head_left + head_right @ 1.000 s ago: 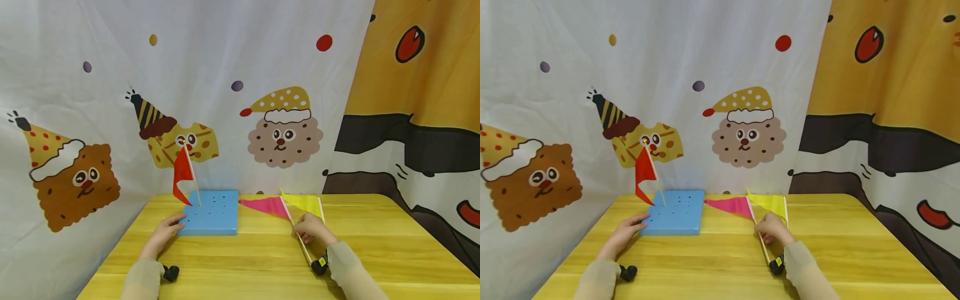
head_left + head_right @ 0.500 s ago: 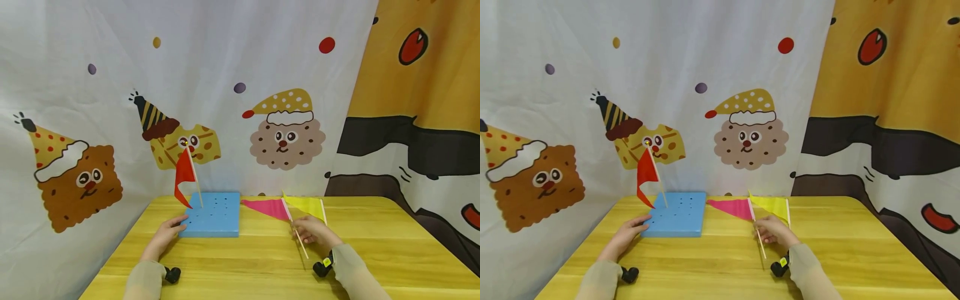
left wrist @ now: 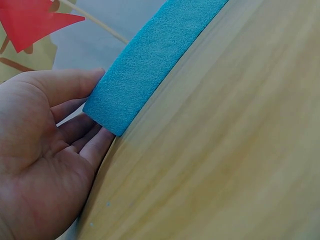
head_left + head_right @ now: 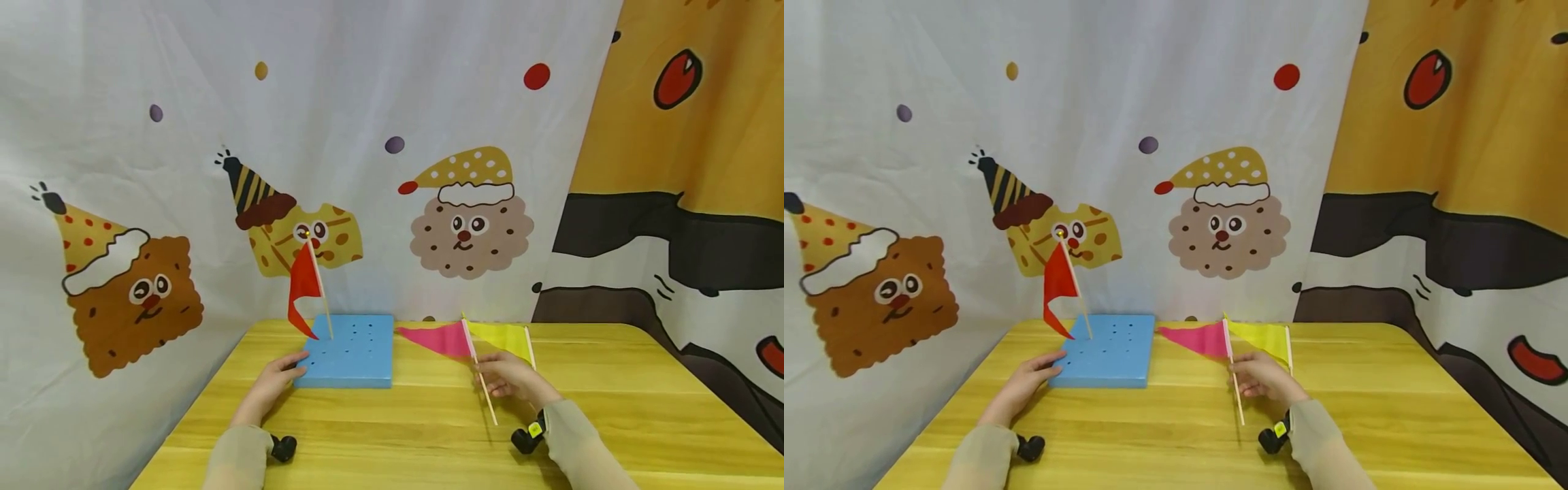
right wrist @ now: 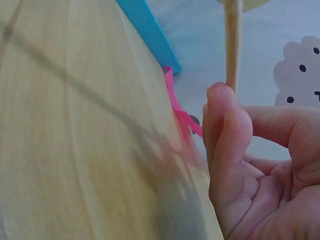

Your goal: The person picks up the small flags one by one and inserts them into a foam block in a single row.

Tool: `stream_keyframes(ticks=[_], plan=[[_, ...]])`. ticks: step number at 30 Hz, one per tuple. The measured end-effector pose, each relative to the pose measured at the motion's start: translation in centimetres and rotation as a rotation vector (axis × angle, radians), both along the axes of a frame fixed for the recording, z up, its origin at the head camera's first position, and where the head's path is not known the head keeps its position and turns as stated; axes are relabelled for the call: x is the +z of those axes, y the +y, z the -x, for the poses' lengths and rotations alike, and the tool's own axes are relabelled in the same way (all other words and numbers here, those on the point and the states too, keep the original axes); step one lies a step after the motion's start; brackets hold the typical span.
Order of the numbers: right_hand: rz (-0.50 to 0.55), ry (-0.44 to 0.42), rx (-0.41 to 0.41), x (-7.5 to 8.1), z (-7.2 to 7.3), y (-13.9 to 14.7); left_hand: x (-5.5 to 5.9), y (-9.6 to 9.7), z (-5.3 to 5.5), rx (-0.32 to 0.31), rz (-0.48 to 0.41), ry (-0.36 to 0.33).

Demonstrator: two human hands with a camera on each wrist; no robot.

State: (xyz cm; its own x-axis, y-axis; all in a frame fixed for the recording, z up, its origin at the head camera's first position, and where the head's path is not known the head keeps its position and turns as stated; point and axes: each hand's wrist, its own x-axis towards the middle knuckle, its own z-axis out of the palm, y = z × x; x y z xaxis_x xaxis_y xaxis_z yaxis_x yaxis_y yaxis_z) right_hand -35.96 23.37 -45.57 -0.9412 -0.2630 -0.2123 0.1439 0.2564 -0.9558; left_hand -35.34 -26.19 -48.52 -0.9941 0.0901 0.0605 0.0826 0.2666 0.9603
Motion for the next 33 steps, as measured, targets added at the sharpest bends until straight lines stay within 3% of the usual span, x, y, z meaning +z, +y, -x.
stream_keyframes(ticks=[10,15,25,33], plan=[[0.02,0.029,0.046,0.5,0.2,-0.8,-0.7,-0.3,-1.0,0.022,-0.008,-0.01],[-0.004,0.058,0.07,1.5,0.5,-1.4,-0.3,-0.2,-0.9,0.02,0.011,-0.003],[-0.066,0.171,0.12,5.7,0.8,-2.6,0.8,0.1,0.3,-0.009,0.053,0.023],[-0.112,0.282,0.169,10.1,0.4,-4.7,0.4,0.0,-0.3,-0.018,0.004,0.03]])
